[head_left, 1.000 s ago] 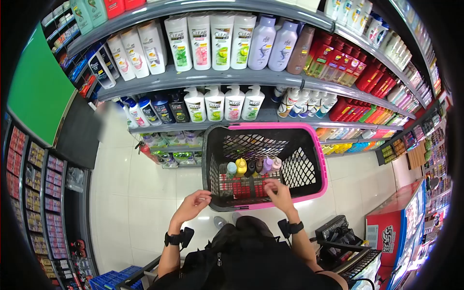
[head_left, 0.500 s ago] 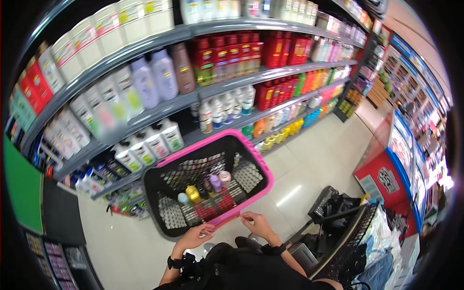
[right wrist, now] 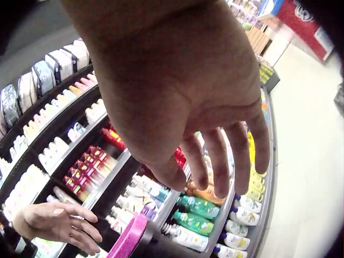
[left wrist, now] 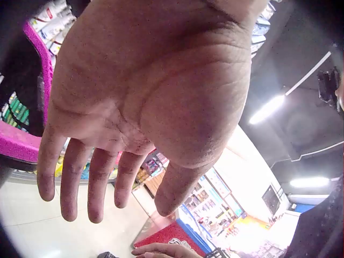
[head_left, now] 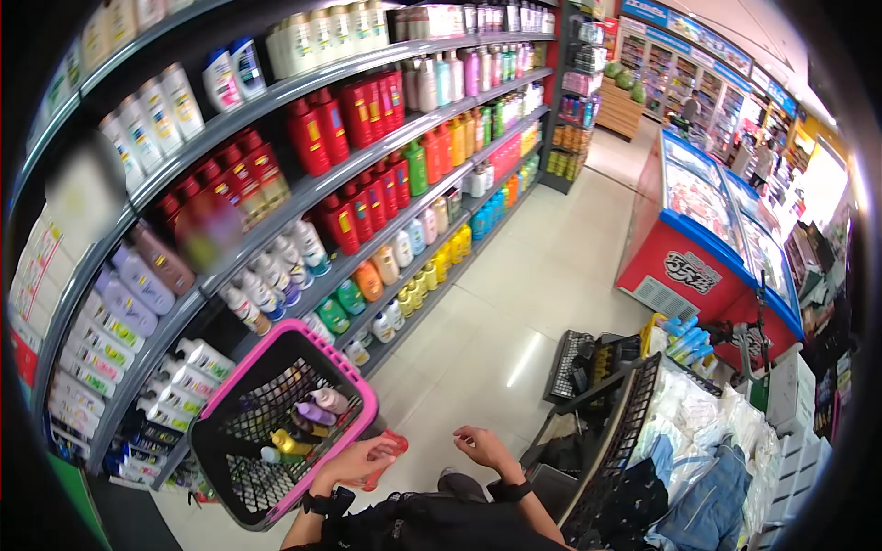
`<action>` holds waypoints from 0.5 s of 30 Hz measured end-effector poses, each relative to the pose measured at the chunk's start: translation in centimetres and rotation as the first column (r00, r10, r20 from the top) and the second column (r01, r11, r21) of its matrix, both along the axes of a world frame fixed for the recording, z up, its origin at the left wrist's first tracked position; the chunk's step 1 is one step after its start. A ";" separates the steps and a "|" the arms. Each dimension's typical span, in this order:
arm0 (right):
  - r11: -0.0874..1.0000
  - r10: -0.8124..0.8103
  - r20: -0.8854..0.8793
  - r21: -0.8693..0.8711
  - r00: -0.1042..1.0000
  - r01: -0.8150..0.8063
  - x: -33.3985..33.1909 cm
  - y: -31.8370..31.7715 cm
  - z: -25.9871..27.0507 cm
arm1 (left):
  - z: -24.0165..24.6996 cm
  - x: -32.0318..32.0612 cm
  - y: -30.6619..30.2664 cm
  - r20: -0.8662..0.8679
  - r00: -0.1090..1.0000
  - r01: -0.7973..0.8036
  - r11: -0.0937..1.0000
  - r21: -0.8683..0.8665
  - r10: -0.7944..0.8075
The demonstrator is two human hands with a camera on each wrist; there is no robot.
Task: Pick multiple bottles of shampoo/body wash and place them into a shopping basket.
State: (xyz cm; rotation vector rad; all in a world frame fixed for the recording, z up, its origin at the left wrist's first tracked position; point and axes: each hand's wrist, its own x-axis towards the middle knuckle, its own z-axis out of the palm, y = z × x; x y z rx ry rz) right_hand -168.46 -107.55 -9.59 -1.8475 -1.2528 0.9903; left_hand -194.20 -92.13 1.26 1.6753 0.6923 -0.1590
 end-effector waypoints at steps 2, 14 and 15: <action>0.997 -0.071 0.003 -0.010 0.998 0.071 2.8 -0.5 0.4 | -1.1 3.4 1.4 0.001 0.998 0.063 0.998 0.023 -0.063; 0.921 -0.370 -0.045 -0.149 0.928 0.360 14.5 -0.5 -1.1 | -4.3 24.0 10.5 -0.049 0.909 0.415 0.910 0.003 -0.414; 0.914 -0.387 -0.034 -0.151 0.922 0.378 15.9 0.1 -1.2 | -4.6 26.0 11.5 -0.038 0.897 0.440 0.898 0.011 -0.440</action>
